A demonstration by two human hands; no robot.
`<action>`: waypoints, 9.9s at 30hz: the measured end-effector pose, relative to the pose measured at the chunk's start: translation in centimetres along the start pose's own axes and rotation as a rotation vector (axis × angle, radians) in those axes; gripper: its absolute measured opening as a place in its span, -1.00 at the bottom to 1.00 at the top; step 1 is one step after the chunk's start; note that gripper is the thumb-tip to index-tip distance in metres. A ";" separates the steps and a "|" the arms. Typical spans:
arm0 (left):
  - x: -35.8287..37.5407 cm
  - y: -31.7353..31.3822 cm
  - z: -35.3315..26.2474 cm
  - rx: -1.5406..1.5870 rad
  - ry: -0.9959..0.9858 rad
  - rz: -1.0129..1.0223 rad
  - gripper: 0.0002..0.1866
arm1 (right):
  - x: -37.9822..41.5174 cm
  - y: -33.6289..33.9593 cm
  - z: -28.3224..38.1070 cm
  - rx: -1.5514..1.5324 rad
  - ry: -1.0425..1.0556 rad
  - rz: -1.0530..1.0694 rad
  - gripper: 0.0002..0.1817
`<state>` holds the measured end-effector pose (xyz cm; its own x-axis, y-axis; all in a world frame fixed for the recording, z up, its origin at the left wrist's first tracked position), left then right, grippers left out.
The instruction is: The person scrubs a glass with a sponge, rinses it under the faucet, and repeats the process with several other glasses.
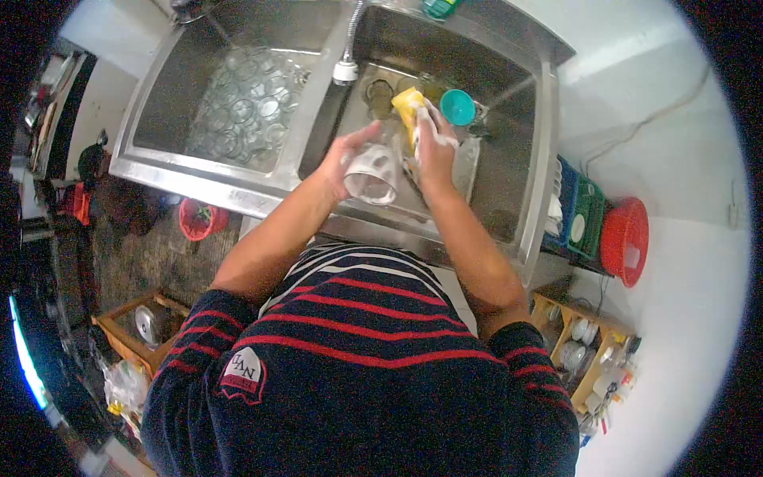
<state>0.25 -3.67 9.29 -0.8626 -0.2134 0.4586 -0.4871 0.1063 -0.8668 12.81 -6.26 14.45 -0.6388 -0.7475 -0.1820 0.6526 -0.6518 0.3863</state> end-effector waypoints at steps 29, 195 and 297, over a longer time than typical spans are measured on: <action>-1.4 -0.1 -3.8 0.068 -0.397 -0.016 -0.50 | 3.3 -1.3 13.1 0.552 0.739 0.087 -0.53; 14.7 21.5 -37.1 -0.785 -0.334 -0.096 -0.27 | -8.0 -26.7 10.8 -0.203 -0.195 0.419 -0.52; -20.7 19.8 -11.9 -0.615 -0.102 -0.579 -0.50 | -2.6 13.9 -13.7 -0.242 -0.358 -0.343 -0.68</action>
<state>6.82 14.40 -15.08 -0.4522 -0.4803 0.7515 -0.8607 0.4559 -0.2265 29.07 -15.14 7.84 -0.9025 -0.4243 0.0740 0.4306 -0.8928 0.1321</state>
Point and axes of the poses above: each hand's wrist, its own x-axis away from the middle knuckle, its own y-axis out of the back of the hand, z = x × y, the point moved 10 cm from there along -x, towards the middle knuckle, and after that the axes turned 8 degrees about x, right-handed, at the moved point
